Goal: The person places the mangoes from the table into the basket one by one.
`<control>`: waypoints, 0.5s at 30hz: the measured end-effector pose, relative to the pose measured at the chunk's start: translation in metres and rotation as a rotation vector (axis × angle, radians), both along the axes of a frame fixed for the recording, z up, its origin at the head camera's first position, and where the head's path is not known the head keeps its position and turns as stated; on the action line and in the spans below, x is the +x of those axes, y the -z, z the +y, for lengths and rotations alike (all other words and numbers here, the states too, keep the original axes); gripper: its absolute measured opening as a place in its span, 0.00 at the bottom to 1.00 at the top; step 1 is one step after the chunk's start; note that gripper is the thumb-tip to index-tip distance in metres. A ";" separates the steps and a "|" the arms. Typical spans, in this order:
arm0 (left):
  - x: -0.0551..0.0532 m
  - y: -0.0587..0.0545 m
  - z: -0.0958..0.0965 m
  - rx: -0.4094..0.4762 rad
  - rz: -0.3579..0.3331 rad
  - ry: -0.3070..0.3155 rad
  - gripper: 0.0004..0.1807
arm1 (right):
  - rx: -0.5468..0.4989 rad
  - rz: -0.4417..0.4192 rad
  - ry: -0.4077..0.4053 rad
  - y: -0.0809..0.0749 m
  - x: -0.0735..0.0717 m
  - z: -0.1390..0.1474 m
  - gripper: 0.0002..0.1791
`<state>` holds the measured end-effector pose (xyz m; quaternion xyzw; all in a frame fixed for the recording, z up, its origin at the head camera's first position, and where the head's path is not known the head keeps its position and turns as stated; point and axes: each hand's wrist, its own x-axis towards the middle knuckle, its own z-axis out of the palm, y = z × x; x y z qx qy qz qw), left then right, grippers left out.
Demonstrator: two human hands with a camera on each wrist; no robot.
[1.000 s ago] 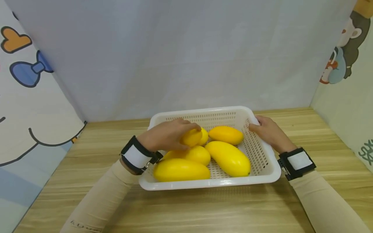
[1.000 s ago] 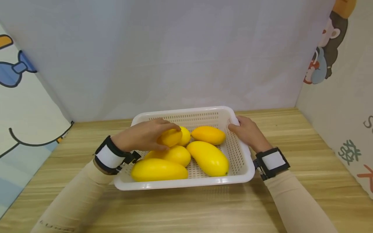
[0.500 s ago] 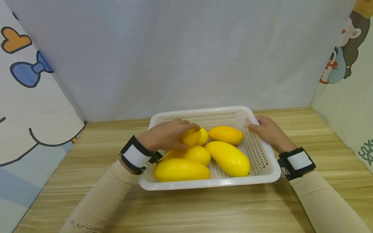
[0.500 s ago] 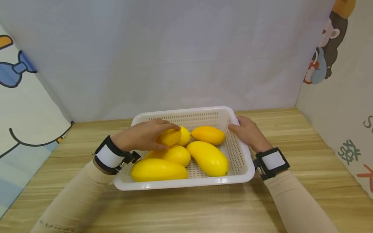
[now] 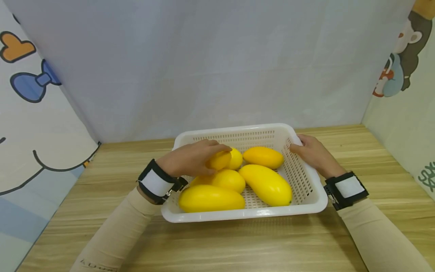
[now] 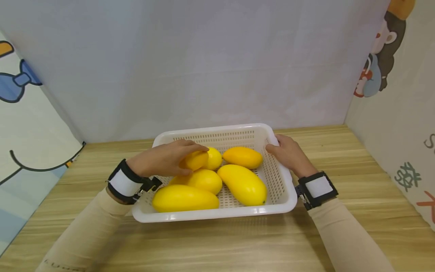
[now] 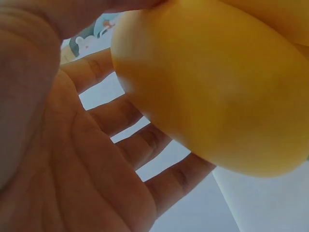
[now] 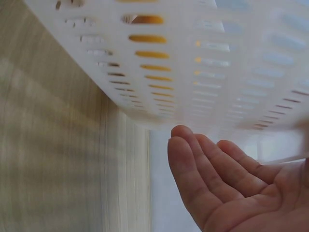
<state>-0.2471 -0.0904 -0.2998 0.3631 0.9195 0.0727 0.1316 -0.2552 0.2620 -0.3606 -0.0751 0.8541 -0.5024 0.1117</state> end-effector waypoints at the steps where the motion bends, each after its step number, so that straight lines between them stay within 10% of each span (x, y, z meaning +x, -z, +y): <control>1: 0.000 0.000 0.000 -0.002 0.000 0.002 0.36 | 0.003 -0.002 0.001 0.000 0.000 0.000 0.26; 15: 0.004 -0.001 -0.001 -0.054 0.001 -0.021 0.34 | 0.015 -0.007 0.007 0.000 0.001 0.000 0.26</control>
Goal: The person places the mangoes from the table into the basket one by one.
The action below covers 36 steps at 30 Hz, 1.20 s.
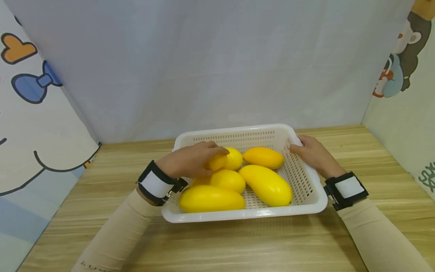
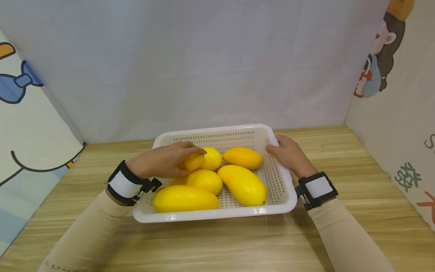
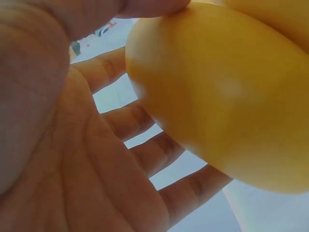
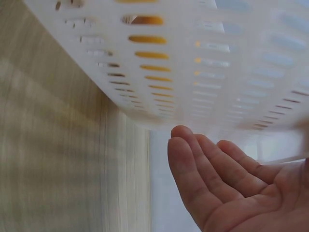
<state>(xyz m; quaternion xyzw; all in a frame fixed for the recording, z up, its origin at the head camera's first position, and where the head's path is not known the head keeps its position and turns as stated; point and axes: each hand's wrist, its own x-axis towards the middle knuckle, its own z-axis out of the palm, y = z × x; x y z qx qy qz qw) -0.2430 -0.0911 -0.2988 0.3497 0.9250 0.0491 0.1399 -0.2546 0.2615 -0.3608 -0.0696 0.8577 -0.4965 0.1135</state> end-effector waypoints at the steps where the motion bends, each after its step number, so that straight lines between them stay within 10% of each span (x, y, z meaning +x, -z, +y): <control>1: 0.000 0.000 0.000 -0.002 0.001 -0.002 0.34 | -0.002 0.000 -0.001 0.000 0.000 0.000 0.26; 36: 0.000 0.001 -0.002 0.002 -0.052 -0.018 0.32 | -0.005 0.000 -0.006 0.000 0.000 0.000 0.27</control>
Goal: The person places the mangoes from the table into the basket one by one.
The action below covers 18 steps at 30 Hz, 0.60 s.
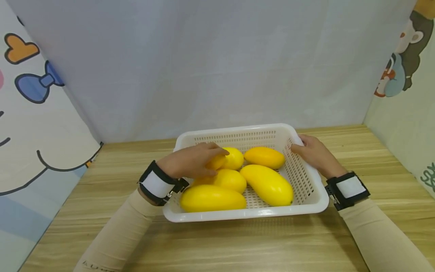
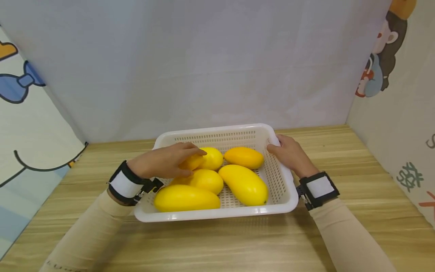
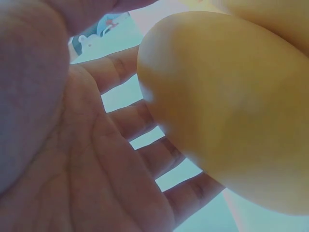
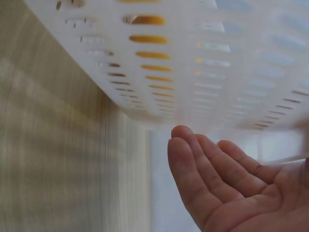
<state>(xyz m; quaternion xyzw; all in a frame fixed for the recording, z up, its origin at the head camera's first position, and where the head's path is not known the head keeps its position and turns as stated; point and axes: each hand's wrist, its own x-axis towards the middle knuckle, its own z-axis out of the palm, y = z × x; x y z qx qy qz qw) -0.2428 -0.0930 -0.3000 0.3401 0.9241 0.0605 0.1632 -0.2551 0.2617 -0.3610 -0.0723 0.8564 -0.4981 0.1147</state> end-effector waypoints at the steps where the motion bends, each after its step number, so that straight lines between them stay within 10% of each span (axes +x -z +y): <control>1: 0.000 0.000 0.000 0.001 0.000 0.000 0.32 | -0.001 0.002 0.000 0.000 0.000 0.000 0.27; 11: 0.000 0.000 0.001 0.039 0.026 0.023 0.32 | -0.010 -0.007 0.004 0.002 0.000 0.000 0.28; 18: -0.001 -0.002 -0.002 0.224 0.105 0.078 0.30 | -0.017 -0.005 0.004 0.001 0.001 0.000 0.28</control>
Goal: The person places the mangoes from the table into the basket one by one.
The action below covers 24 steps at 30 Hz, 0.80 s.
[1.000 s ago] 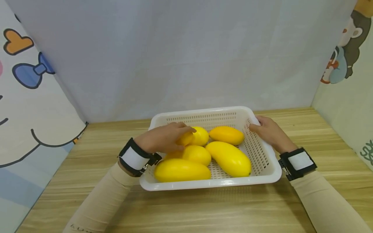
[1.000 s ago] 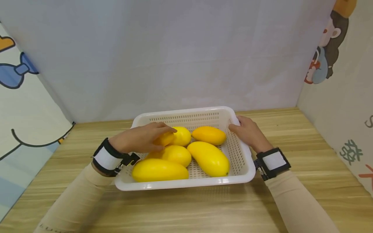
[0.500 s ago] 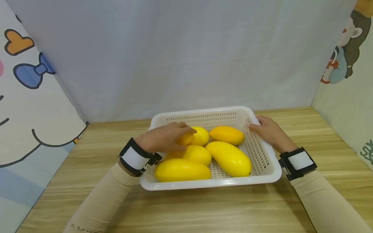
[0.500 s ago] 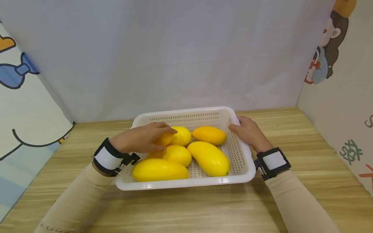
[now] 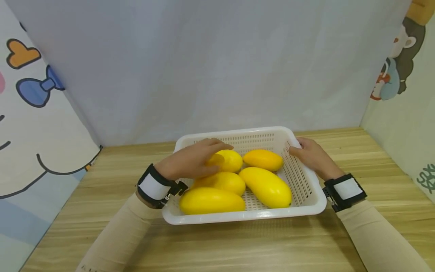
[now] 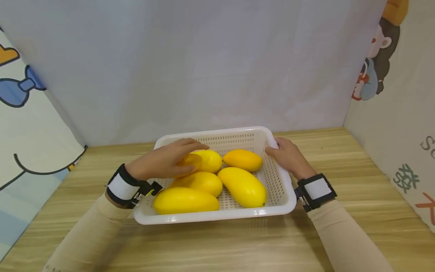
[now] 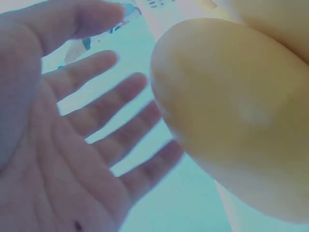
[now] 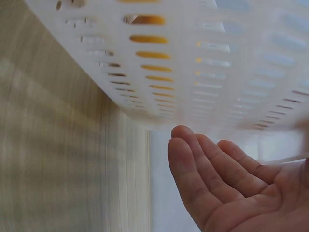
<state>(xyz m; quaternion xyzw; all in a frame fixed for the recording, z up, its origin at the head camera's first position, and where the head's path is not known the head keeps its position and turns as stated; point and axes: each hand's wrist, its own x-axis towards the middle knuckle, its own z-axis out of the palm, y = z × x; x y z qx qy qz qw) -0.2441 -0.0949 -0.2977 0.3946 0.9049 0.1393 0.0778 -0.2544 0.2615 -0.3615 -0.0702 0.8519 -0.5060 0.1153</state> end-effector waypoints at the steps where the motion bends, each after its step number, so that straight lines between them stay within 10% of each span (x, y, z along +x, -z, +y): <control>1: 0.000 -0.001 -0.001 0.029 0.022 0.009 0.29 | 0.000 0.001 -0.001 0.000 0.000 0.000 0.28; 8: 0.001 -0.009 -0.008 0.241 0.200 0.059 0.27 | 0.003 -0.002 0.006 0.001 0.001 -0.001 0.28; 24: 0.009 -0.023 -0.041 0.596 0.437 -0.046 0.20 | 0.000 0.005 0.003 0.001 0.001 0.000 0.28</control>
